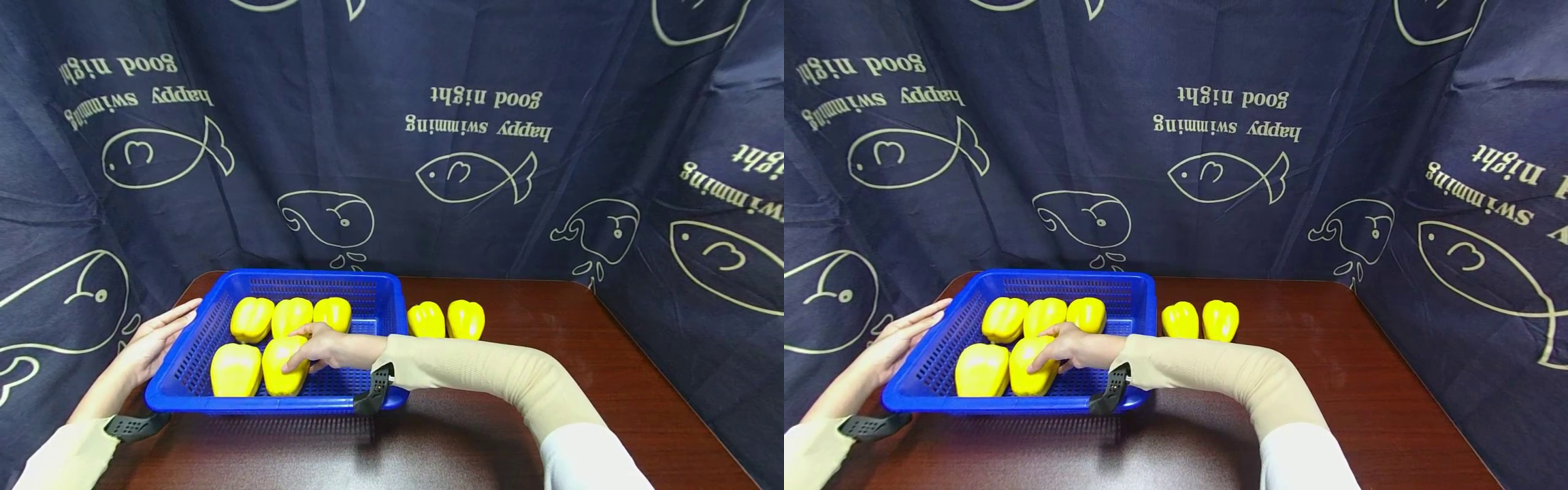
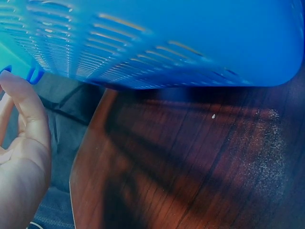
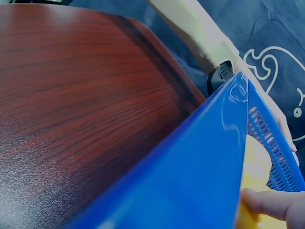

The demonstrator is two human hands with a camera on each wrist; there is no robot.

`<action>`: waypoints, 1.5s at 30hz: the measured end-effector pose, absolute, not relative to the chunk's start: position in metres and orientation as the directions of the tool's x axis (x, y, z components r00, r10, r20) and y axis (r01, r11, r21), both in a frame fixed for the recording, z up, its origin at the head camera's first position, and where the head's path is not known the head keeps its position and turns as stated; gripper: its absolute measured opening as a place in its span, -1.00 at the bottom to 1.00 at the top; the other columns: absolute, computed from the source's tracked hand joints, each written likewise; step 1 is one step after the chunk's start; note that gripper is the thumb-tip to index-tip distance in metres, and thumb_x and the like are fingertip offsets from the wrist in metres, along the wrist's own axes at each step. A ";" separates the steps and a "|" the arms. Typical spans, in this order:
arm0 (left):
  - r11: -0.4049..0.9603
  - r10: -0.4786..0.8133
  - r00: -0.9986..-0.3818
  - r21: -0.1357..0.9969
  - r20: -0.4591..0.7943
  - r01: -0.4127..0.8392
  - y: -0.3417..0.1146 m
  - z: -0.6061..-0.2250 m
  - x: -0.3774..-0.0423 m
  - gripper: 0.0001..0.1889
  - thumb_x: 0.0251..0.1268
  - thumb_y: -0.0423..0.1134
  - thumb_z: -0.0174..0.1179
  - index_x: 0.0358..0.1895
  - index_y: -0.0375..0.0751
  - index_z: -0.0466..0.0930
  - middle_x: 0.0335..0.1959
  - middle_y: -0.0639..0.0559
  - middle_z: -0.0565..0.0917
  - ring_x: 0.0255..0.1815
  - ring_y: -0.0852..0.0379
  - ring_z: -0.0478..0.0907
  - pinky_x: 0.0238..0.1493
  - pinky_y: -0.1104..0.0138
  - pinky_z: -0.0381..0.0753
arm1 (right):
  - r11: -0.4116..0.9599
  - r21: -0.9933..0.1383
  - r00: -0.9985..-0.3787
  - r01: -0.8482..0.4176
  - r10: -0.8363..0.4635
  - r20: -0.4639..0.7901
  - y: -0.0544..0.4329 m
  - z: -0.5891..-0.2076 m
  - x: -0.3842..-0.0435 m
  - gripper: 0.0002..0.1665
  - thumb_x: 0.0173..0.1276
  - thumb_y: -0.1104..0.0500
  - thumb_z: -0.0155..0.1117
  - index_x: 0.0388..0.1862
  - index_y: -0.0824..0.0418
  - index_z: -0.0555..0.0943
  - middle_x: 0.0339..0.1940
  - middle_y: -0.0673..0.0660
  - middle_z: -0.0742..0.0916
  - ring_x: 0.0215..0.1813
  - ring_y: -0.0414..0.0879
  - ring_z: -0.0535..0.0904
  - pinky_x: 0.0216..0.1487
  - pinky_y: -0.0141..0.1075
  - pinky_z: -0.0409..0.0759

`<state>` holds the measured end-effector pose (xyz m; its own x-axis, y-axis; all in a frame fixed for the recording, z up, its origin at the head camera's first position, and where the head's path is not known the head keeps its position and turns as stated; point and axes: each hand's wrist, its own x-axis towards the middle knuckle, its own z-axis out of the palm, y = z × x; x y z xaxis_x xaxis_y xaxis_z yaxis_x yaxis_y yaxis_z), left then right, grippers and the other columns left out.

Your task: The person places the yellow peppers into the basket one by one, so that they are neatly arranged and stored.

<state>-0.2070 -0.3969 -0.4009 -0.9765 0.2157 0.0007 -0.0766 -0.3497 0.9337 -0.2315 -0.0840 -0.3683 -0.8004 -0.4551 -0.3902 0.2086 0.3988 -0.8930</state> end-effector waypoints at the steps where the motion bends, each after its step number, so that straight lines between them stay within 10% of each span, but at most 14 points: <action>1: -0.349 0.216 -0.976 0.934 0.003 -0.075 -0.397 -0.401 -0.207 -0.60 0.54 -0.33 -0.16 0.04 0.23 0.66 -0.10 0.25 0.73 -0.13 0.23 0.71 -0.15 0.39 0.69 | 0.406 -0.890 -0.801 0.207 -0.453 -0.393 -0.084 -0.368 -0.232 -0.33 -0.04 0.50 0.45 0.10 0.18 0.55 -0.11 0.10 0.61 -0.12 -0.07 0.59 -0.04 -0.01 0.67; 45: -0.315 0.186 -0.982 0.945 -0.032 -0.090 -0.396 -0.398 -0.206 -0.62 0.52 -0.29 -0.10 0.01 0.28 0.66 -0.12 0.30 0.72 -0.15 0.26 0.71 -0.17 0.39 0.70 | 0.376 -0.909 -0.745 0.177 -0.553 -0.374 -0.055 -0.336 -0.251 -0.33 0.08 0.42 0.42 0.21 0.16 0.50 0.15 0.22 0.63 -0.17 -0.15 0.60 0.15 -0.17 0.60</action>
